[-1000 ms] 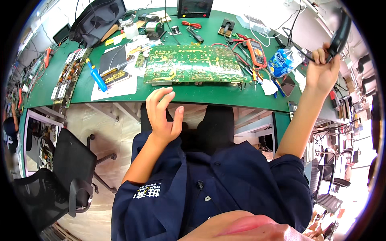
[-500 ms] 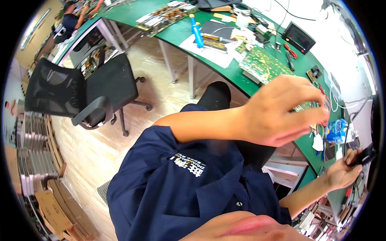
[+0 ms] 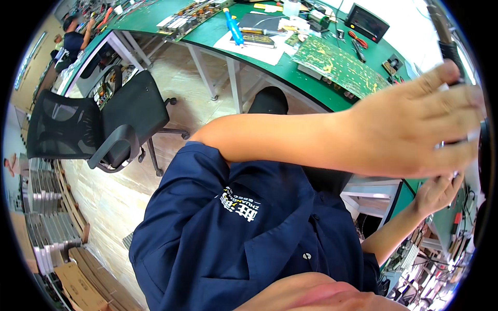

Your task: The person repairs a large circuit board by desoldering components with a manual pump and soldering iron, and then applying heat with a hot air station and using a small screwdriver to manipulate parts.

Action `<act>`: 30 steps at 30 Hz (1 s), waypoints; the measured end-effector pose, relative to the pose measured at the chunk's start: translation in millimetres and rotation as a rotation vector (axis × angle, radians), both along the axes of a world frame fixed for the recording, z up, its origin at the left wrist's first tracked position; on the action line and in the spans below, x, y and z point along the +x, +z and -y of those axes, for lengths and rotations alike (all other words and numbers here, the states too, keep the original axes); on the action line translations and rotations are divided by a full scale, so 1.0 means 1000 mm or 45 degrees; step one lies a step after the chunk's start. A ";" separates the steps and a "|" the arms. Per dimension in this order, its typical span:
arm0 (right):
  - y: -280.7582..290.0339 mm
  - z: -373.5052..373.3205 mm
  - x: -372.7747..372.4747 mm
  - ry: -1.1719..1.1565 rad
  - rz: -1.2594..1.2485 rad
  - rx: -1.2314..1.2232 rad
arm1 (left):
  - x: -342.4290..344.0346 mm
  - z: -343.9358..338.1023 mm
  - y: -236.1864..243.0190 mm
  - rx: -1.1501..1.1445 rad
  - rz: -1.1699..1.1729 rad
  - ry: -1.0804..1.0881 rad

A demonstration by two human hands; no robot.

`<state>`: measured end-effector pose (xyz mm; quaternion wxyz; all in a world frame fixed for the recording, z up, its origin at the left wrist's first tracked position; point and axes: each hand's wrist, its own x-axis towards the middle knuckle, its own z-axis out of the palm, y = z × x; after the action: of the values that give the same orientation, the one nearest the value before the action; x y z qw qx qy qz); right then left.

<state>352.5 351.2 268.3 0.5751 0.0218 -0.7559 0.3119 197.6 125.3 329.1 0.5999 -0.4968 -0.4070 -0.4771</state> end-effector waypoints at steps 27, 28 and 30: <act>0.053 -0.155 -0.132 -0.915 0.333 0.100 | -0.139 0.049 -0.086 -0.580 1.112 -0.116; 0.048 -0.175 -0.143 -0.749 0.305 -0.006 | -0.142 0.047 -0.086 -0.597 1.167 -0.203; 0.046 -0.200 -0.166 -0.417 0.223 -0.211 | -0.147 0.041 -0.085 -0.629 1.248 -0.387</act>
<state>186.7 551.5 314.2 0.5501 -0.1759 -0.7683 0.2760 50.2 84.5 244.0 0.1314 -0.3960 -0.6612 -0.6234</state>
